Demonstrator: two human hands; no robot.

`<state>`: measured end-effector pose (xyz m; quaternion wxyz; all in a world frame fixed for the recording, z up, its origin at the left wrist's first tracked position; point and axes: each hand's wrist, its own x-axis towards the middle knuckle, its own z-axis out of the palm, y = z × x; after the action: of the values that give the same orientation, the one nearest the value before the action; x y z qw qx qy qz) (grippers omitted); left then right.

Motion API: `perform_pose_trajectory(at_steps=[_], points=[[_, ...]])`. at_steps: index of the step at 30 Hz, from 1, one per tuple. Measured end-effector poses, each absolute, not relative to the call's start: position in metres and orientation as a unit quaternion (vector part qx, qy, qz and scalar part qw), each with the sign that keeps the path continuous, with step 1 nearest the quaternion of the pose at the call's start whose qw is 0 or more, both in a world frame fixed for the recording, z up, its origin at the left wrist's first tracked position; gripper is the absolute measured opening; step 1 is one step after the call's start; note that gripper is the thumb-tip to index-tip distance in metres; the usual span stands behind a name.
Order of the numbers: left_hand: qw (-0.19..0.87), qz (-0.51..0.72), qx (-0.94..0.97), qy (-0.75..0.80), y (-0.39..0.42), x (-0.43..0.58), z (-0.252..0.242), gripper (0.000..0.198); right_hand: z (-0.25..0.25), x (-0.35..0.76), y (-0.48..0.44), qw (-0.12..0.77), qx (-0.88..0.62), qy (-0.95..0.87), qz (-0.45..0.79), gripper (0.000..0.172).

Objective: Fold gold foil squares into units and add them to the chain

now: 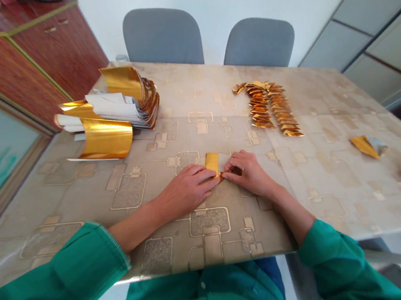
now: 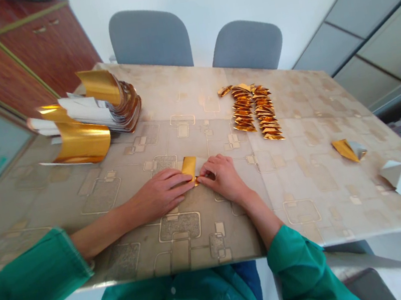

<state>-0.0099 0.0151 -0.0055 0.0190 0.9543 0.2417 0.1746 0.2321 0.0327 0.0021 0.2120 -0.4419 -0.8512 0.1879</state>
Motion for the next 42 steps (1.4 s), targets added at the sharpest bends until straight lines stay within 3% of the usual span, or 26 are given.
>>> perform_pose_trajectory(at_steps=[7,14,27,42], points=[[0.058,0.174,0.947,0.262,0.010,-0.010,-0.002,0.042,0.002,0.228,0.029,0.213,-0.466,-0.841,0.176,0.020],[0.057,0.173,0.947,0.264,0.009,-0.010,-0.003,0.028,0.000,0.222,0.023,0.210,-0.493,-0.831,0.147,0.016],[0.048,0.174,0.948,0.261,0.008,-0.009,-0.005,0.034,-0.001,0.216,0.016,0.188,-0.519,-0.827,0.108,0.016],[0.054,0.170,0.943,0.281,0.006,-0.009,-0.003,0.036,-0.001,0.232,0.012,0.289,-0.575,-0.759,0.098,0.014]])
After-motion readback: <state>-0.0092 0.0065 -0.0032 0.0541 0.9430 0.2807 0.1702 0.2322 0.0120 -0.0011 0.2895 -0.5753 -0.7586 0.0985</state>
